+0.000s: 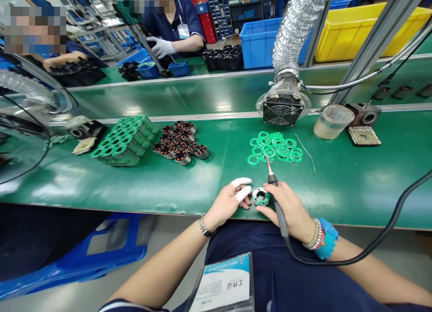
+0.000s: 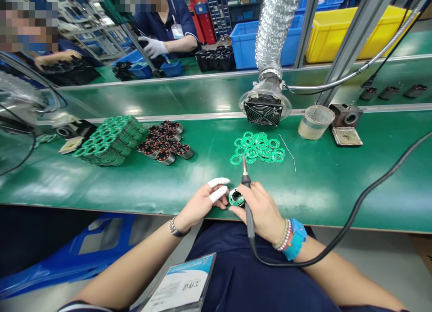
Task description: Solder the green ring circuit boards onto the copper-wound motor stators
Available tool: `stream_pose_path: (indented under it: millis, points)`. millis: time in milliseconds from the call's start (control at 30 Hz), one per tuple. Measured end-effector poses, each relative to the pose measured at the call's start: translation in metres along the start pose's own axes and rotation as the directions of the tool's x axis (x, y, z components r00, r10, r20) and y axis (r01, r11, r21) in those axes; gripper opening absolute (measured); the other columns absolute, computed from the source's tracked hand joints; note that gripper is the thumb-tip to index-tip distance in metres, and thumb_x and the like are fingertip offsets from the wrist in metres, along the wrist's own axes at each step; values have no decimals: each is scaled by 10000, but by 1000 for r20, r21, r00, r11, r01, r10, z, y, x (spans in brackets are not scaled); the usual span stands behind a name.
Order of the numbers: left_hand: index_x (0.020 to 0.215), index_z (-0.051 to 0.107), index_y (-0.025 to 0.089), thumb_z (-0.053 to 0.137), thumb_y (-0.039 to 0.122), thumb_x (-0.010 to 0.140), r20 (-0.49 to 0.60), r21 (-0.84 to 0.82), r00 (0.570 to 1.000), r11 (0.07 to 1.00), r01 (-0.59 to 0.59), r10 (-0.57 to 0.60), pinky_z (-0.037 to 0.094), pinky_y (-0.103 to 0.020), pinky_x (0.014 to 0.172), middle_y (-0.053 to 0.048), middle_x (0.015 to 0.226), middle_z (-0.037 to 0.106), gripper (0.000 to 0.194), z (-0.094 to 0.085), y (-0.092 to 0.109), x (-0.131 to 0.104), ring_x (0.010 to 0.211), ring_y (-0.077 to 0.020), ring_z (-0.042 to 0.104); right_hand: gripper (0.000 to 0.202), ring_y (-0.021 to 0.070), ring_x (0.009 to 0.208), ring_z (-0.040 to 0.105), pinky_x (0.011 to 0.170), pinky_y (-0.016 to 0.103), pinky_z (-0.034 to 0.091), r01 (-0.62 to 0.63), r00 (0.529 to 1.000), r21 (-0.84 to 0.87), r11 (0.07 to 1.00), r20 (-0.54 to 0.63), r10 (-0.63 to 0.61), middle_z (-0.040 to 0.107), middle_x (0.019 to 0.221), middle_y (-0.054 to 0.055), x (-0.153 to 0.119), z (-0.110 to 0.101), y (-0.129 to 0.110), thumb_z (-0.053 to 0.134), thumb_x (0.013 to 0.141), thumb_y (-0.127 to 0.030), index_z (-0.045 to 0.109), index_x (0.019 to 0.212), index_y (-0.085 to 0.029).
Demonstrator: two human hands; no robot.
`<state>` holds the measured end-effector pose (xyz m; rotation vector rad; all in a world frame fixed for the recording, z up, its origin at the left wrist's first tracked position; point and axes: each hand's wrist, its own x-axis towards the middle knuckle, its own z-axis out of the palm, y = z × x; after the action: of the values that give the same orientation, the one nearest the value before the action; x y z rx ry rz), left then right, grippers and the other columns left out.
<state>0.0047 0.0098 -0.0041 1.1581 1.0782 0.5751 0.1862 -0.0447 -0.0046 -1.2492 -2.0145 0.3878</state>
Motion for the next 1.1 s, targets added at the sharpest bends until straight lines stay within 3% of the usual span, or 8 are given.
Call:
stream_pose_path:
  millis: [300,500,667,733,800,900,1000,1100]
  points:
    - [780,529,139,610,381,762,51,-16,998,999,43,-42,508,-243,589,1,612,605,256,3,-5,-8,547,-106,599,347,193,896,550,773,330,492,-30,989,152,988,147,8,562,993,79,8,-7,5,553,819,-143,452,1147,-201]
    - [769,538,149,492,385,842,97,306,992,946,-110,84,496,-246,588,-17,637,606,252,-2,-6,-10,561,-118,602,357,193,907,578,779,331,498,-38,986,168,985,165,10,591,1005,79,9,-10,10,587,821,-217,467,1158,-207]
    - [747,509,153,384,385,890,228,386,973,913,-135,47,492,-244,537,-23,628,587,300,-10,1,-8,540,-128,602,345,186,914,599,781,319,507,-78,989,193,978,136,52,601,1012,80,6,-7,12,596,816,-234,489,1143,-207]
    - [881,547,156,426,369,880,259,542,949,786,-297,180,495,-259,584,-44,735,617,245,-14,1,-9,609,-138,606,354,186,934,604,796,320,508,-90,988,217,972,140,60,603,1033,80,5,-7,14,600,814,-242,483,1147,-213]
    - [1016,554,181,471,346,867,321,687,884,559,-464,340,495,-289,680,-71,888,633,237,-18,0,-10,740,-164,611,368,185,949,608,813,320,505,-98,986,238,966,155,62,606,1057,74,4,-7,16,611,807,-244,475,1148,-224]
    - [1019,579,182,431,286,887,417,772,793,288,-567,444,485,-307,730,-95,979,632,224,-23,-2,-9,828,-188,602,381,182,940,616,810,317,505,-110,983,243,964,169,70,609,1070,68,3,-7,18,625,797,-238,469,1144,-230]
    - [930,598,153,378,221,890,465,765,754,219,-606,463,484,-286,666,-110,932,639,234,-25,0,-9,758,-177,595,384,182,932,616,798,315,508,-115,982,239,964,172,74,610,1064,75,3,-6,19,628,794,-231,472,1145,-221]
    - [846,590,161,387,207,871,434,739,789,329,-588,435,474,-274,678,-92,890,628,210,-21,4,-7,745,-161,576,382,181,932,616,802,319,509,-105,985,239,965,160,68,611,1057,76,2,-5,19,625,796,-239,477,1147,-219]
